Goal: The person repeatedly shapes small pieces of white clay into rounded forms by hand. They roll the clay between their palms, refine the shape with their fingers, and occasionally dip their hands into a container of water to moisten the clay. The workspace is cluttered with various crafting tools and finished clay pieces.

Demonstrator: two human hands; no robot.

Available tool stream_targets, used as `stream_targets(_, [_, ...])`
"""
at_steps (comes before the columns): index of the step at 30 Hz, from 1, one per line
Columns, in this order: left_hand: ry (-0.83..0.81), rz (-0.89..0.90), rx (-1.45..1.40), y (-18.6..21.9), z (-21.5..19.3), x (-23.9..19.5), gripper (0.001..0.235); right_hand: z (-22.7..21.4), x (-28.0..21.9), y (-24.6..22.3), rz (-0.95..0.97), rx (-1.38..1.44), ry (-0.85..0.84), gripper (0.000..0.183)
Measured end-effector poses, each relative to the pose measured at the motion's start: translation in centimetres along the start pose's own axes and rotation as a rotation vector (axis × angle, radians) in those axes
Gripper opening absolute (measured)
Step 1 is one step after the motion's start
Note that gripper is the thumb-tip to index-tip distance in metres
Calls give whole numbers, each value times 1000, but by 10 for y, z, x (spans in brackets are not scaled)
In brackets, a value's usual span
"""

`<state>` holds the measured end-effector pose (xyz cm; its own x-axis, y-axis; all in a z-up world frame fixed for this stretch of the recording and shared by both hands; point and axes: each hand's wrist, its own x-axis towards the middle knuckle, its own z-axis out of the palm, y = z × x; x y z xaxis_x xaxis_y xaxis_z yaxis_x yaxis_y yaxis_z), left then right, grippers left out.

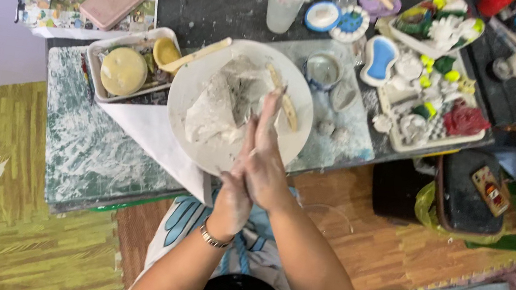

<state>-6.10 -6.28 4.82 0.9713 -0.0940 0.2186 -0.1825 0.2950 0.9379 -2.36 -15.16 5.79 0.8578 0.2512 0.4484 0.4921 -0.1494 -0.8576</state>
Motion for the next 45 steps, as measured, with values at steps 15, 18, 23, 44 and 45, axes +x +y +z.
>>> stream_targets(15, [-33, 392, 591, -17, -9, 96, 74, -15, 38, 35, 131, 746, 35, 97])
stream_targets(18, [-103, 403, 566, -14, -15, 97, 69, -8, 42, 34, 174, 829, 184, 99])
stream_targets(23, [-204, 376, 577, -8, -39, 90, 51, 12, 43, 25, 187, 887, 372, 91])
stream_targets(44, [319, -311, -410, -18, -155, 30, 46, 43, 98, -5, -223, -281, -293, 59])
stream_targets(45, [269, -314, -406, -20, -157, 28, 45, 34, 96, -3, -233, -248, -321, 60])
